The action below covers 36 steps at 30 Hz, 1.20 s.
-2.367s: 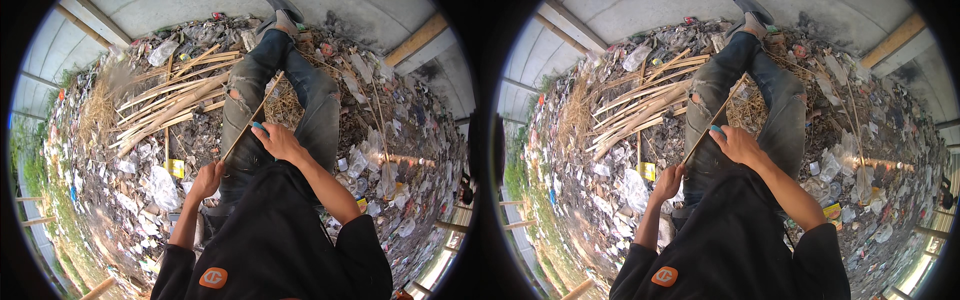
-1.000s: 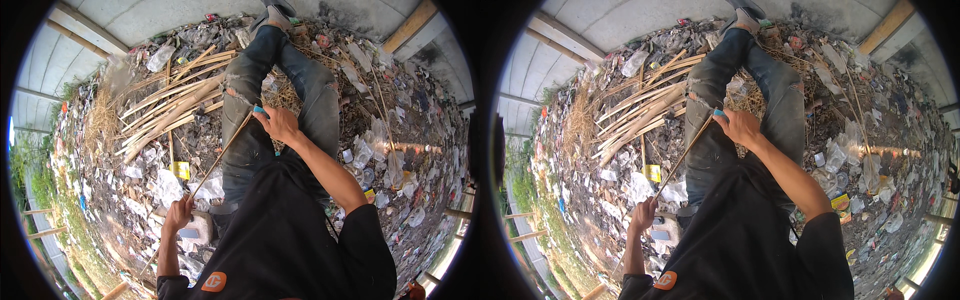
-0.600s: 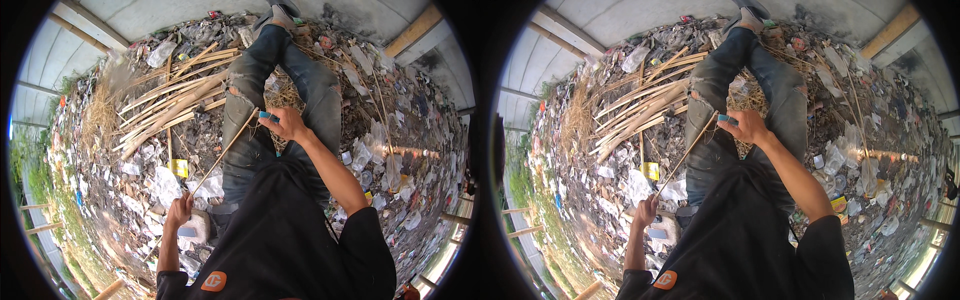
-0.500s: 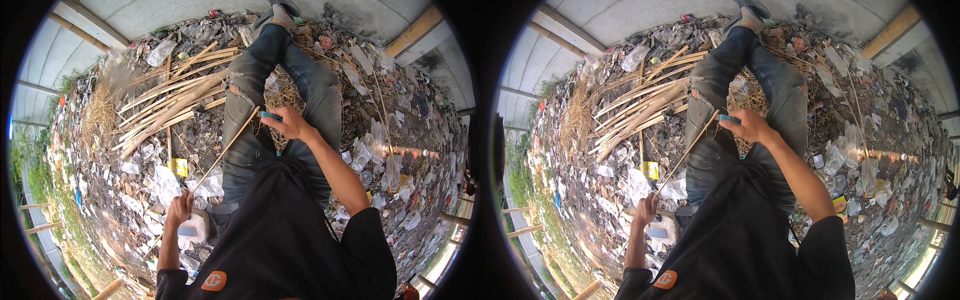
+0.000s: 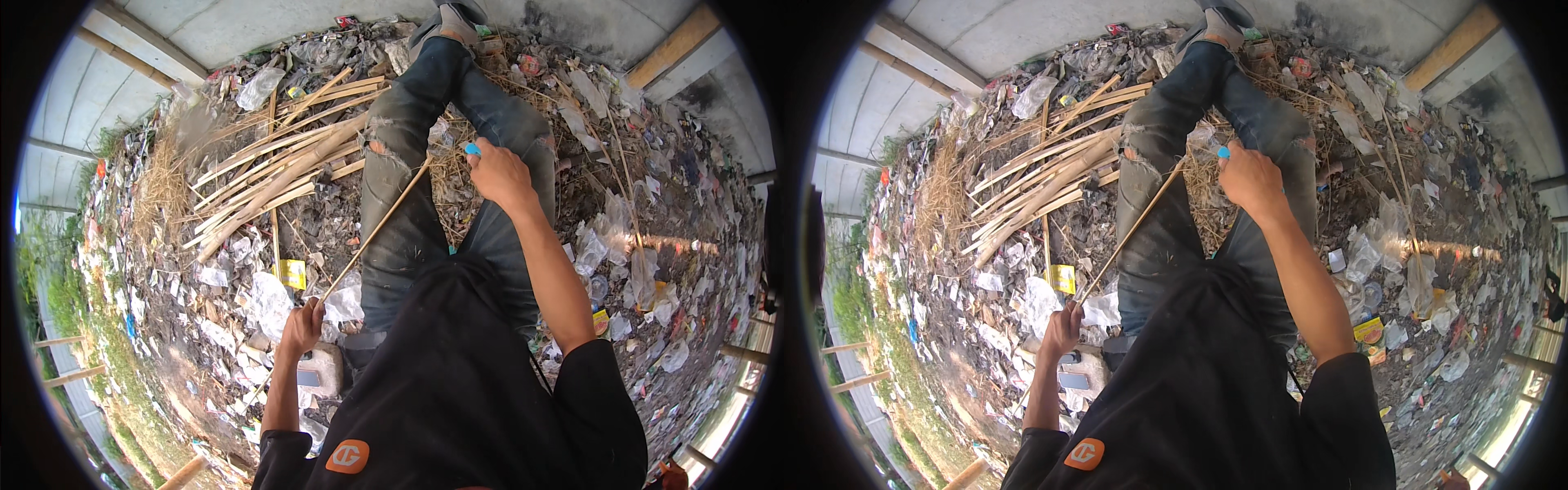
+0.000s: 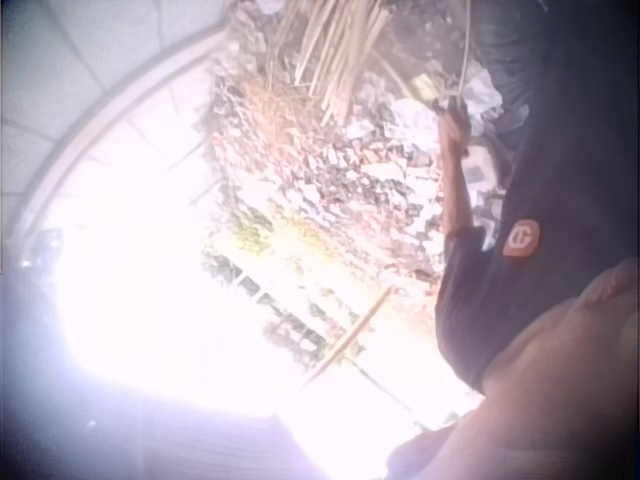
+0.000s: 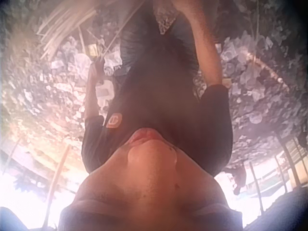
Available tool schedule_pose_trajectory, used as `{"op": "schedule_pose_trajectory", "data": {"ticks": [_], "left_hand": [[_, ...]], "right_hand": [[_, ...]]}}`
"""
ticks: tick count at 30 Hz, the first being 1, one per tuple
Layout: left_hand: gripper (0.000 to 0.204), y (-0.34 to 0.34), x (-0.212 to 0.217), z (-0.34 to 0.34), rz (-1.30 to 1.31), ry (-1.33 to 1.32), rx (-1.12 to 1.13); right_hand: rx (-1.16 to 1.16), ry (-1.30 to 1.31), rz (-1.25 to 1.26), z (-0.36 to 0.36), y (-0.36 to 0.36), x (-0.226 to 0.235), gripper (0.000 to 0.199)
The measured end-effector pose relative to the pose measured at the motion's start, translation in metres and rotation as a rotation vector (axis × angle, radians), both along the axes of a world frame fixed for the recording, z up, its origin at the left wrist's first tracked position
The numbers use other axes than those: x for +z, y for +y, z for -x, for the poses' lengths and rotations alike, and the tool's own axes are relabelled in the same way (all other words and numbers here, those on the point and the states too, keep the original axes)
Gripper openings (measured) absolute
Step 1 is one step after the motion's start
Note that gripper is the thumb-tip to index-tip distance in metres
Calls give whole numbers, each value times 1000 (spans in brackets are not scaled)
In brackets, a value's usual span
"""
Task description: The person sits on the ground and uses a utility knife to shave the surface of a long, thin wooden stick. They hold the stick against their leg and repeatedly scrape the blade along its length to remove the outer layer.
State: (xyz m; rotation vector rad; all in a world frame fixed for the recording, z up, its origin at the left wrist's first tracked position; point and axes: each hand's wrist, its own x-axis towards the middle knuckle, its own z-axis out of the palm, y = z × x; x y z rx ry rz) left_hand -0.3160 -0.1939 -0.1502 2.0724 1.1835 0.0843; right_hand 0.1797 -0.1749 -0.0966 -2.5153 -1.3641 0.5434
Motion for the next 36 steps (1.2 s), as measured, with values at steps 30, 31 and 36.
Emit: {"op": "schedule_pose_trajectory", "data": {"ticks": [30, 31, 36], "left_hand": [[38, 13, -3, -62, -5, -94, 35], [39, 13, -1, -63, 24, -92, 49], [38, 16, 41, -116, 430, -424, 215]], "right_hand": [[-102, 657, -387, -11, -40, -7, 24], [-60, 562, -414, -11, -43, -8, 25], [94, 383, -451, 14, -52, 18, 30]]}}
